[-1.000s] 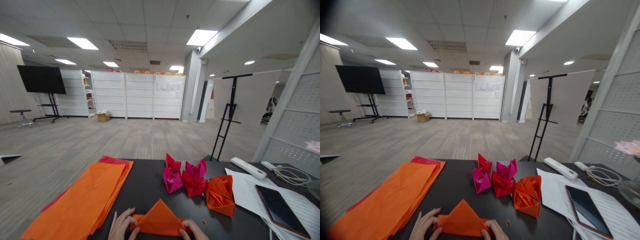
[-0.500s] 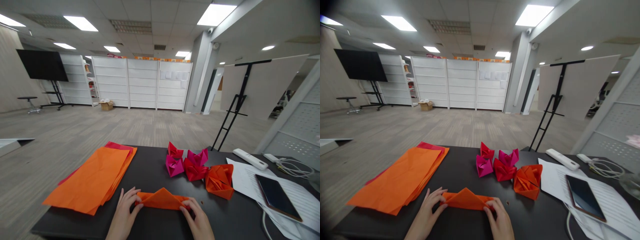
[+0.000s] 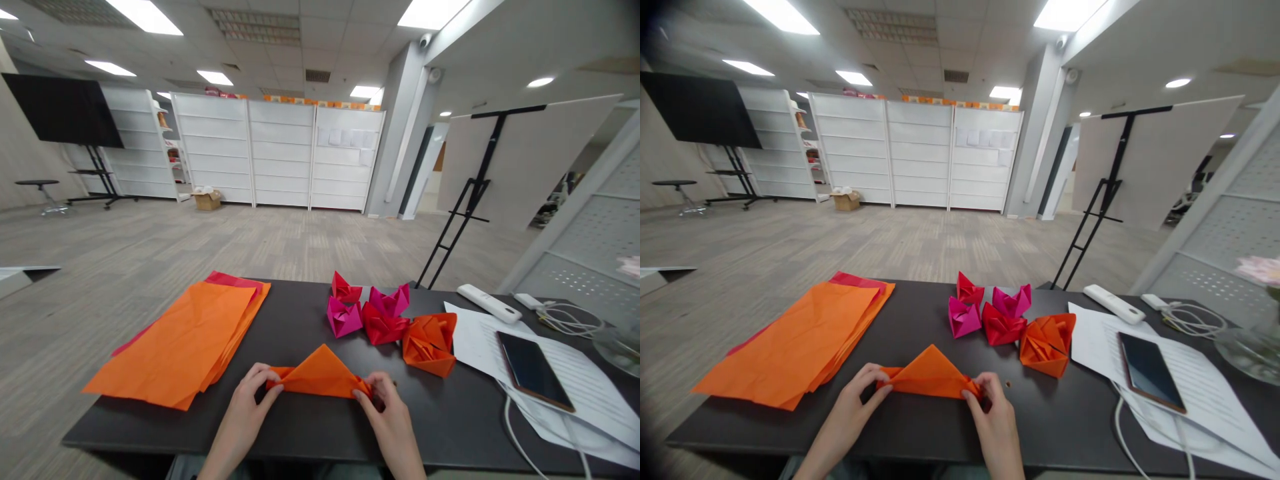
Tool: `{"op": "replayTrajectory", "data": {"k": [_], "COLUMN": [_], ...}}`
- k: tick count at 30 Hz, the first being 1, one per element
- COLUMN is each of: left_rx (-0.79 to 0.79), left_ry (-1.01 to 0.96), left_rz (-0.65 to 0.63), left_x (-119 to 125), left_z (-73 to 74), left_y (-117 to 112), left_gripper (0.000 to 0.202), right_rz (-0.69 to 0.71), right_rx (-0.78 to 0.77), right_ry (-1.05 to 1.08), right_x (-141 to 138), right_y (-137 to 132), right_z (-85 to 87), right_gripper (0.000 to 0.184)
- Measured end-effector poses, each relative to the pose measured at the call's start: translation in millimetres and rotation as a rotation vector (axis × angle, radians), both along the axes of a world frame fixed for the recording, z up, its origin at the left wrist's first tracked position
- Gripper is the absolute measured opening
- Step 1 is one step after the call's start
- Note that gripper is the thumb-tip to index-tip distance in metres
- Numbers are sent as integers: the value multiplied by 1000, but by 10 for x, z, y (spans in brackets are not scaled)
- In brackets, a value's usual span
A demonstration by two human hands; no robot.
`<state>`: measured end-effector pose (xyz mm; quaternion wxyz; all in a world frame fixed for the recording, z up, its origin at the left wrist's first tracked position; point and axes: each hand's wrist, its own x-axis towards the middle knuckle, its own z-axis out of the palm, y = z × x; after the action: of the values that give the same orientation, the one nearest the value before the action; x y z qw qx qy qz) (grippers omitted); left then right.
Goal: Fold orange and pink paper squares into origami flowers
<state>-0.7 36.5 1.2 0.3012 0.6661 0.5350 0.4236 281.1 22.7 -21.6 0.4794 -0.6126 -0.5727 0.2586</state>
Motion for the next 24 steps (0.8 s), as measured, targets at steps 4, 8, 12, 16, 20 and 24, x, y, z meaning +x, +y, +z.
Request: {"op": "replayTrajectory", "data": {"k": [4,8,12,16,20,24], "left_rx": [5,3,4,10,0,-41], "left_ry": [9,23,32,34,40,43], "left_rz": [-16,-15,0,11,27,96], "left_x": [-6,-9,-6,3,4,7], "left_z": [-7,-3,18,-1,-51,-60], "left_y": [-1,-8,-20,-9,29,37], "left_gripper": [27,24,28,28,25,32], "right_rz": [-25,-13,27,70,109,75], "right_rx": [25,89,62,29,64,52], "right_ry": [-9,-28,-119,-114,-83,-45], "right_x": [-6,15,30,21,10,14], "right_y": [-17,-14,-17,-22,-20,-2], "right_z": [15,-3,36,105,136,44], "right_gripper": [35,33,34,38,36,33]}}
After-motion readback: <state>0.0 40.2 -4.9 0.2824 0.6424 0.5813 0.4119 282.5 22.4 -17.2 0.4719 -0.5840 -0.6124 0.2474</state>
